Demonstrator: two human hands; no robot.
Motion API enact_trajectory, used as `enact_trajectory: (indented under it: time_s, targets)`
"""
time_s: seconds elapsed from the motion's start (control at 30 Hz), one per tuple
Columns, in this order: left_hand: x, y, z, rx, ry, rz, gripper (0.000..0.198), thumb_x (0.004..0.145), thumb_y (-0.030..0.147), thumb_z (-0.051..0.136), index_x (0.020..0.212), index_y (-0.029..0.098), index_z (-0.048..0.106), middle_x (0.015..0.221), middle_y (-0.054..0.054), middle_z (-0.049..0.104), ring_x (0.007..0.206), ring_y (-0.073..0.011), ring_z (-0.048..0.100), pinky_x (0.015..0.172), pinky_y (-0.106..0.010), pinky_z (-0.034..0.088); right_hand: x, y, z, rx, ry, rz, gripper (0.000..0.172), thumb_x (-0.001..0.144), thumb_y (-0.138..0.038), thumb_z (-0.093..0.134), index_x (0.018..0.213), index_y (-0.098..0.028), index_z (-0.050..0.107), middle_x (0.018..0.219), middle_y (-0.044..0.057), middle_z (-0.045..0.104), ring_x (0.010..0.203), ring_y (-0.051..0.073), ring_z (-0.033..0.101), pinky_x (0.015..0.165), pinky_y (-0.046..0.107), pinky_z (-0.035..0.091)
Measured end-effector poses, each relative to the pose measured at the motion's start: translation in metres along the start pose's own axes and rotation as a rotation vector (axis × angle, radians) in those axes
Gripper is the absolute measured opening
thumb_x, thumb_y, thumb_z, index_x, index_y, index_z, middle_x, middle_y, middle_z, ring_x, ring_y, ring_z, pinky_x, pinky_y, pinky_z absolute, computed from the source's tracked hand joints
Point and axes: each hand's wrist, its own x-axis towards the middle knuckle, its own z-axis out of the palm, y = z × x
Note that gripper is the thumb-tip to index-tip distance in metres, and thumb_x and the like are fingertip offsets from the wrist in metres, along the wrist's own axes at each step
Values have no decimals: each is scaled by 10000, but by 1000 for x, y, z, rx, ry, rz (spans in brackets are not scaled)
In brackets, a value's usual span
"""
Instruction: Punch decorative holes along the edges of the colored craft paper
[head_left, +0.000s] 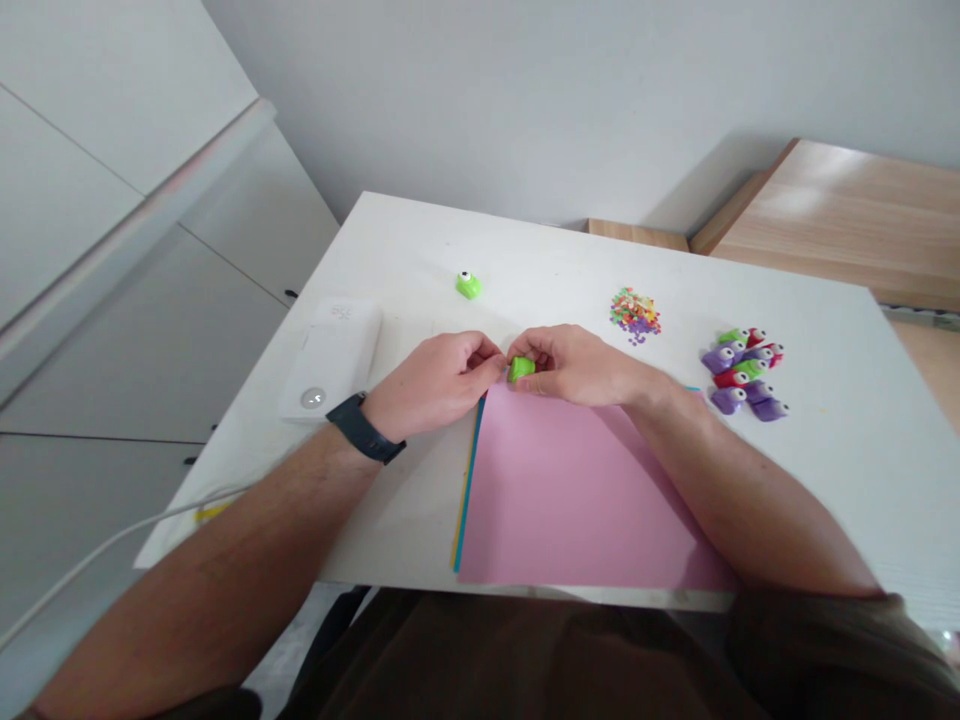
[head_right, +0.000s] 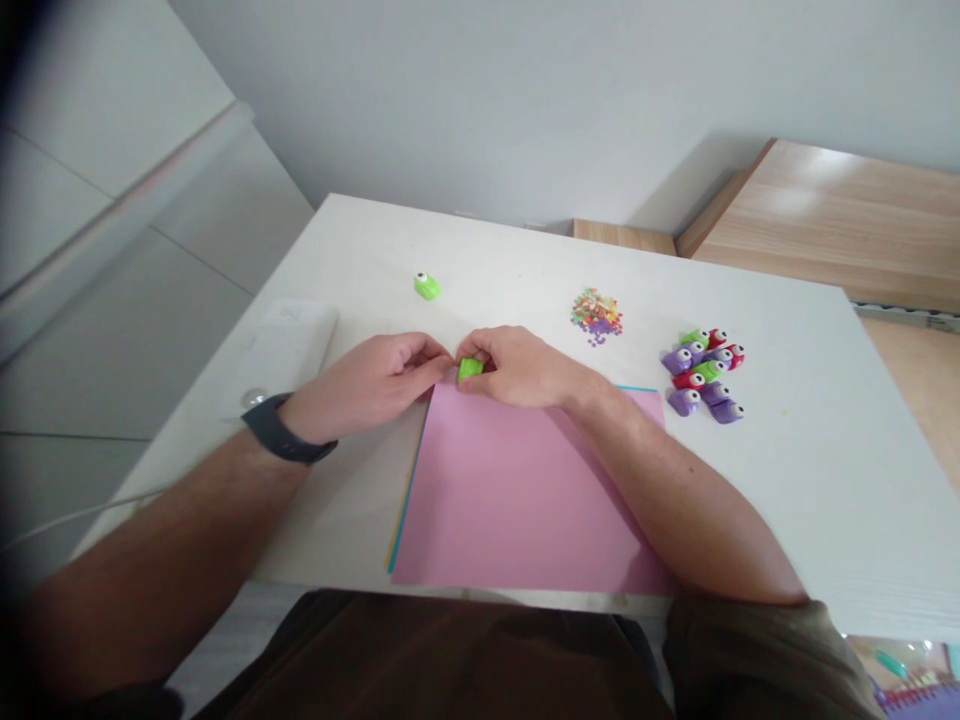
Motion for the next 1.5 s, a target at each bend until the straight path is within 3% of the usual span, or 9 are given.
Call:
enact_trajectory:
  time_s: [0.2, 0.4, 1.5]
  targets:
    - [0, -7, 3, -90, -10, -5, 242, 919, 388, 603, 1111, 241, 607, 930, 3, 775, 835, -196, 727, 696, -313, 512, 0, 0, 1, 38, 3, -2, 247, 815, -261, 669, 1042, -176, 717, 806, -14, 667, 714, 121, 561, 652, 260, 380]
    - [-1, -12, 6, -126, -17, 23, 264, 866, 294, 626, 1123, 245, 587, 948, -4, 787, 889, -212, 749, 741, -325, 548, 1, 2, 1, 44, -17, -8, 269, 816, -256, 680, 1070, -173, 713, 820, -11, 671, 715, 118, 563, 662, 259, 385]
    - [-2, -5, 5, -106, -14, -5, 292, 853, 328, 636, 1124, 225, 602, 1002, -26, 779, 908, -216, 745, 760, -338, 570, -1, -4, 5, -33, -4, -5, 215, 825, -253, 672, 1025, -177, 690, 837, -10, 669, 729, 122, 553, 667, 257, 360]
